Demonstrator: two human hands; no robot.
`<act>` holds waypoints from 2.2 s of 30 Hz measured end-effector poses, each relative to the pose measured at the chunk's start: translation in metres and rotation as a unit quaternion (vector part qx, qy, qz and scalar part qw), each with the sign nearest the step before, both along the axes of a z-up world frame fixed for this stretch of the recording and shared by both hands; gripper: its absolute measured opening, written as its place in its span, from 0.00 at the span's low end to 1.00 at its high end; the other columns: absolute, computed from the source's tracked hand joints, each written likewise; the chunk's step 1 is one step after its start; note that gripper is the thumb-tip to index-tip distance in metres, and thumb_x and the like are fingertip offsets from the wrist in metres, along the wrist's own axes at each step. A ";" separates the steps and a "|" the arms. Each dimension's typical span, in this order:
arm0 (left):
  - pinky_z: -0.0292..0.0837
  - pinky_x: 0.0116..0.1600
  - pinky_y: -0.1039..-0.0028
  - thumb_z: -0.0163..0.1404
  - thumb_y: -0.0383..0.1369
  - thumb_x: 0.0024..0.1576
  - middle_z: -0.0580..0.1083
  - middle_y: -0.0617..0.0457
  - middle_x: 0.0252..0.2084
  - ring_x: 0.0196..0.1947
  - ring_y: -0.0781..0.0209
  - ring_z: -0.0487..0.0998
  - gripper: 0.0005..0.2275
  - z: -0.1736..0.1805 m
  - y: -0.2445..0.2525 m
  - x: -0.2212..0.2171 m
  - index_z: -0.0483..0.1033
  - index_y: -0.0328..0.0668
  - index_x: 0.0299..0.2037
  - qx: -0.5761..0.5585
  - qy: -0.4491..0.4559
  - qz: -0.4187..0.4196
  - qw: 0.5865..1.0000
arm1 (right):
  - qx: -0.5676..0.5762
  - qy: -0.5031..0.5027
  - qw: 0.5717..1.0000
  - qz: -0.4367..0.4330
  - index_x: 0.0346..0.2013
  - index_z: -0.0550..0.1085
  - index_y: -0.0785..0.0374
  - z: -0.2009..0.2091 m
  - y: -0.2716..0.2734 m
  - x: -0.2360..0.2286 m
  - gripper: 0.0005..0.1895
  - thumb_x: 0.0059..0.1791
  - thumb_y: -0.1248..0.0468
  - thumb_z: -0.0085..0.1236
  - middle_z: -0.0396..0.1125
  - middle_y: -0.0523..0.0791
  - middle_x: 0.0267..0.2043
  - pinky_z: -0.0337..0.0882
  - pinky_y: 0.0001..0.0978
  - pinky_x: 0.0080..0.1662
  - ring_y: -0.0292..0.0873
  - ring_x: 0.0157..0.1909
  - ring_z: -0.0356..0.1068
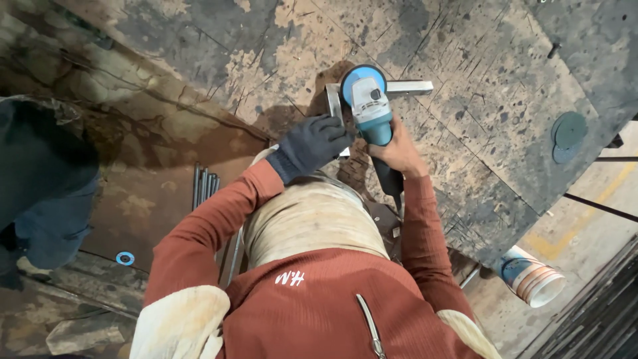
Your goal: Grinding and fitting metal square tubing using an angle grinder and a square tool on a workbench.
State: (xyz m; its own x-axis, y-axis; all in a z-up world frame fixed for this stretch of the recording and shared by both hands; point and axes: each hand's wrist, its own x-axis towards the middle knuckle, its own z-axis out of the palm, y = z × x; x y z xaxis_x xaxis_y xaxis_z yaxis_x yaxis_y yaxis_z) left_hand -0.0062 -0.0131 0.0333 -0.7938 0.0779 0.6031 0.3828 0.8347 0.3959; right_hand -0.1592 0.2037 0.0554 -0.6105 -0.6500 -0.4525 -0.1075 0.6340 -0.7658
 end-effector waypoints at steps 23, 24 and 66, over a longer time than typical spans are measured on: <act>0.72 0.52 0.57 0.63 0.38 0.51 0.76 0.50 0.52 0.52 0.49 0.77 0.22 0.025 -0.021 -0.042 0.76 0.49 0.56 0.143 -0.087 0.045 0.985 | -0.016 0.007 0.995 -0.096 0.65 0.64 0.67 -0.030 0.043 0.032 0.43 0.36 0.60 0.65 0.70 0.53 0.53 0.70 0.40 0.55 0.48 0.52 0.70; 0.72 0.52 0.57 0.62 0.35 0.51 0.76 0.48 0.52 0.51 0.47 0.77 0.22 0.030 -0.024 -0.047 0.75 0.47 0.56 0.158 -0.104 0.038 0.981 | -0.019 -0.002 0.993 -0.115 0.65 0.65 0.67 -0.035 0.052 0.037 0.42 0.37 0.60 0.65 0.69 0.53 0.54 0.70 0.41 0.56 0.49 0.54 0.69; 0.78 0.50 0.65 0.64 0.26 0.55 0.78 0.44 0.48 0.48 0.47 0.82 0.14 0.002 -0.053 0.023 0.74 0.41 0.48 0.288 -0.231 0.036 0.929 | 0.041 -0.063 0.970 -0.231 0.57 0.66 0.70 -0.002 0.061 -0.010 0.35 0.38 0.61 0.64 0.70 0.50 0.46 0.73 0.38 0.48 0.45 0.45 0.70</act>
